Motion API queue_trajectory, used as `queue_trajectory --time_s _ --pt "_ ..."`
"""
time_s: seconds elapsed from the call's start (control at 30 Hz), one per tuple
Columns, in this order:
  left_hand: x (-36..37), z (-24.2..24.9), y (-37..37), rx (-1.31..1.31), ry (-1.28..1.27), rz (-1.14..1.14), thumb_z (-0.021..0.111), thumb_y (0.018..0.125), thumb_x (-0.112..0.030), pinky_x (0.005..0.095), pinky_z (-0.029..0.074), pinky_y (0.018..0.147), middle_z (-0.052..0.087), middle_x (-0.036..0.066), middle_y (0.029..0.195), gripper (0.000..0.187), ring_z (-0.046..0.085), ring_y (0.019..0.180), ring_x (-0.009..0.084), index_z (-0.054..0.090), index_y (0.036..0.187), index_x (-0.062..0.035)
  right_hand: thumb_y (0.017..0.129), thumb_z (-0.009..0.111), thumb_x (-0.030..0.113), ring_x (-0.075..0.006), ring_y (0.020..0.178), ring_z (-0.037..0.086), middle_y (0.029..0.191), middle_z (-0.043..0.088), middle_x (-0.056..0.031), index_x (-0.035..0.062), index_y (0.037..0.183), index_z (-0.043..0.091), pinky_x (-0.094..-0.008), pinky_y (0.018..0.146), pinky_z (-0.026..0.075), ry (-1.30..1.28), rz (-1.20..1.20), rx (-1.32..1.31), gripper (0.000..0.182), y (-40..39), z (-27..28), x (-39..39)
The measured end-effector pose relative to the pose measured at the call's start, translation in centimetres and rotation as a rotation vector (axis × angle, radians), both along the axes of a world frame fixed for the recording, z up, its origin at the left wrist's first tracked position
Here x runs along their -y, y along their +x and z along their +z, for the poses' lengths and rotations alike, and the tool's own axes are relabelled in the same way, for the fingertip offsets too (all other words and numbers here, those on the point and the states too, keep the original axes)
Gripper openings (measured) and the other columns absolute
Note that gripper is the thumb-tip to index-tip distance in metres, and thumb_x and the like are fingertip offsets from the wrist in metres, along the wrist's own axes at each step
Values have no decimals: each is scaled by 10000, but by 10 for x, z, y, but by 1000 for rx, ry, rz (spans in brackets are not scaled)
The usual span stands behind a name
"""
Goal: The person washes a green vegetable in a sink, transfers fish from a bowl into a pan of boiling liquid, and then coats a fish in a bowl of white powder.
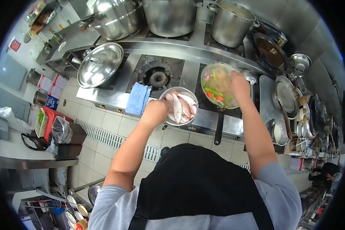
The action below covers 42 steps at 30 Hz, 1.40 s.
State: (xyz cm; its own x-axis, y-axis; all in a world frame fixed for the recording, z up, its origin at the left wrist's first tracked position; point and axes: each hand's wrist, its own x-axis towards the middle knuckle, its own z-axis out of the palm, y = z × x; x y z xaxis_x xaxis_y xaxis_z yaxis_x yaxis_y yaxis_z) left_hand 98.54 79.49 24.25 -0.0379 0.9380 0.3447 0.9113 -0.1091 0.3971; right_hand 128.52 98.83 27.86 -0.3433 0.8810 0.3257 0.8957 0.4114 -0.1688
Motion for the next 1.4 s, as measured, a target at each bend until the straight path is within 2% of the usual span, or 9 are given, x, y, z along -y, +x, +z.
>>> queue_trajectory --time_s 0.2,0.27,0.5,0.53,0.83,1.07,1.13,1.23,1.4 --pt "3 8 -13 172 -22 98 689 806 -166 402 510 655 671 156 807 147 651 734 338 688 842 -23 846 585 208 -353 902 639 968 665 -154 68 883 675 -445 806 517 -355 461 -50 171 -106 -10 60" --pt "6 15 -16 232 -32 119 691 809 -157 389 508 645 668 154 785 146 652 716 321 684 841 -15 851 500 151 -353 916 652 958 674 -178 75 865 703 -452 784 532 -434 481 64 218 -140 -33 64" --pt "35 2 -22 485 -83 218 713 833 -173 316 461 566 625 108 658 202 562 577 172 658 802 19 837 617 271 -351 936 668 985 686 -194 6 958 706 -438 803 531 -544 212 176 304 -195 -73 80" --pt "41 2 -22 515 -133 255 689 843 -241 385 477 596 636 160 718 246 609 630 310 657 795 -2 840 618 287 -348 954 667 1009 684 -194 6 976 705 -435 810 530 -581 196 182 325 -198 -74 77" --pt "62 -23 -20 601 -172 269 683 843 -232 391 466 590 622 153 689 250 597 612 305 636 778 4 844 624 303 -340 1007 653 1066 681 -173 41 1032 698 -409 833 523 -703 112 172 330 -198 -48 76" --pt "64 -34 -16 609 -190 219 675 849 -242 404 450 571 598 154 645 266 575 582 312 622 752 0 861 604 260 -378 902 631 944 655 -186 66 939 612 -466 763 504 -445 403 -12 209 -157 5 93" --pt "61 -39 -17 541 -177 200 683 860 -209 346 417 536 544 109 593 268 499 538 190 604 743 18 852 600 228 -376 897 624 941 644 -187 52 909 591 -473 764 497 -383 396 -78 186 -147 9 100" --pt "60 -38 -13 523 -225 201 667 856 -252 405 438 564 586 152 638 282 557 572 311 613 749 4 865 595 230 -384 913 620 963 647 -176 44 947 585 -468 794 495 -377 302 -130 204 -136 27 98" --pt "70 -42 -18 614 -215 198 671 862 -218 373 429 558 570 132 620 264 514 545 257 611 750 12 863 620 240 -369 902 622 957 650 -180 52 952 600 -445 788 489 -380 231 -157 209 -89 89 76"
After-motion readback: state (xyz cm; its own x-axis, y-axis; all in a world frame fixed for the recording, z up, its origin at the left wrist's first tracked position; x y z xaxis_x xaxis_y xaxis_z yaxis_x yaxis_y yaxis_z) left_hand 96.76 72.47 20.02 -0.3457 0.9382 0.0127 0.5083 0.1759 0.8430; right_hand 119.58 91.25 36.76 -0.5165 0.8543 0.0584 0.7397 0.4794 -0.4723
